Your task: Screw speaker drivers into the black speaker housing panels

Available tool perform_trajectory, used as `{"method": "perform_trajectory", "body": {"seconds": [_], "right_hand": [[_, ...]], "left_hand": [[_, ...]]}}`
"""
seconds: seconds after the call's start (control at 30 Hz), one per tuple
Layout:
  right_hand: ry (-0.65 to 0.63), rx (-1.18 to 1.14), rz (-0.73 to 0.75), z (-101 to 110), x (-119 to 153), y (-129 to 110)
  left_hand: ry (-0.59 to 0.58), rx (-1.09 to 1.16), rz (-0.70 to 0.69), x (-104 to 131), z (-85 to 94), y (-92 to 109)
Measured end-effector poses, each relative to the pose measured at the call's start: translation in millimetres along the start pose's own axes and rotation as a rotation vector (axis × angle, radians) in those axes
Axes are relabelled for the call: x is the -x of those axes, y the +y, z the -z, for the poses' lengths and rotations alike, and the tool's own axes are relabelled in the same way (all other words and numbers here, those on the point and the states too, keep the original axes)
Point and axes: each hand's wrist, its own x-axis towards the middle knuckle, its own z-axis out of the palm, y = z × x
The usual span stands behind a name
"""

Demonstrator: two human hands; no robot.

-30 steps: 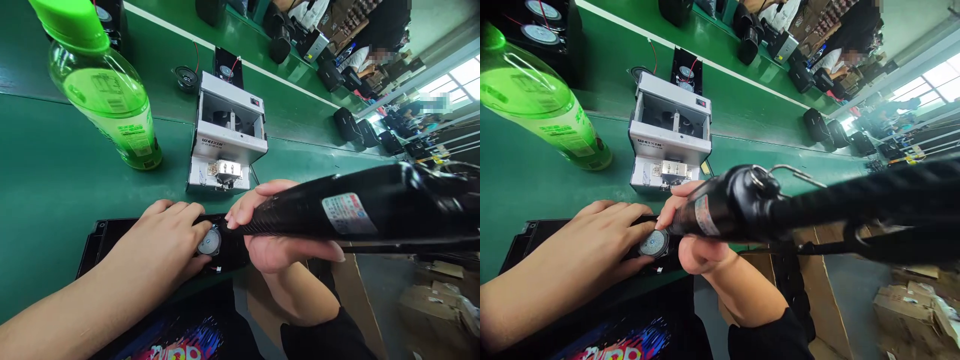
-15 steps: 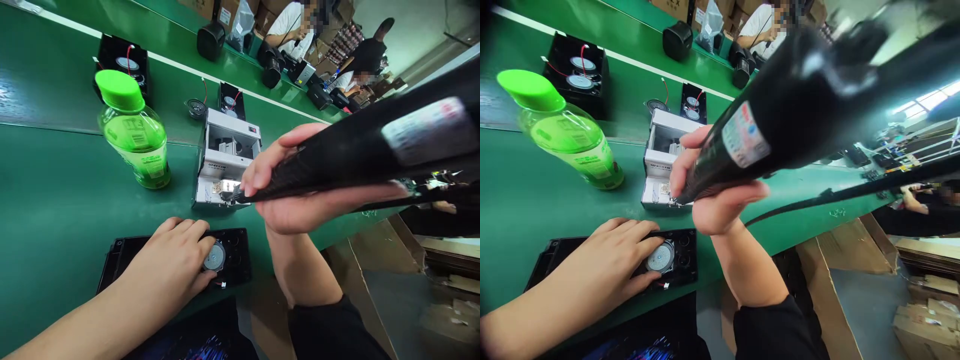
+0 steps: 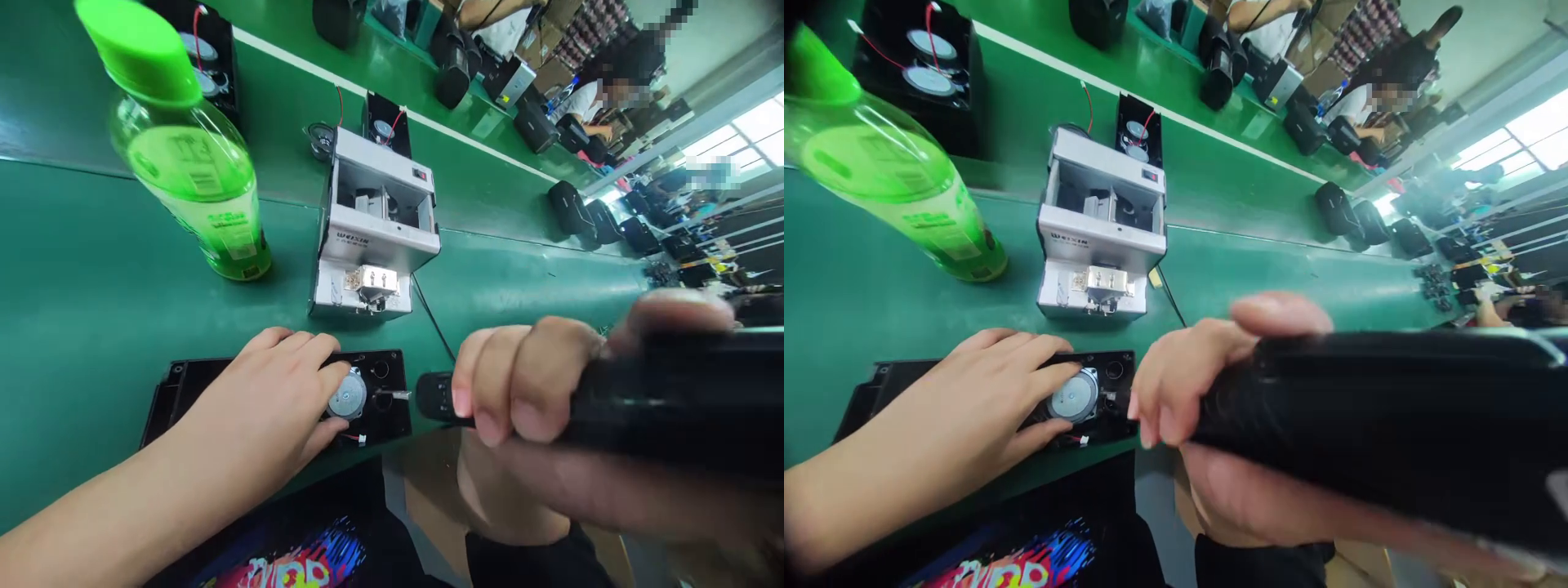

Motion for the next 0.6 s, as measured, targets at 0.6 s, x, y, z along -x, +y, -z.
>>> {"method": "perform_trajectory", "body": {"seconds": [0.6], "right_hand": [[-0.060, -0.049, -0.086, -0.2, 51.2, 29.6]], "left_hand": [[0.177, -0.167, -0.157, 5.8, -0.4, -3.7]]}}
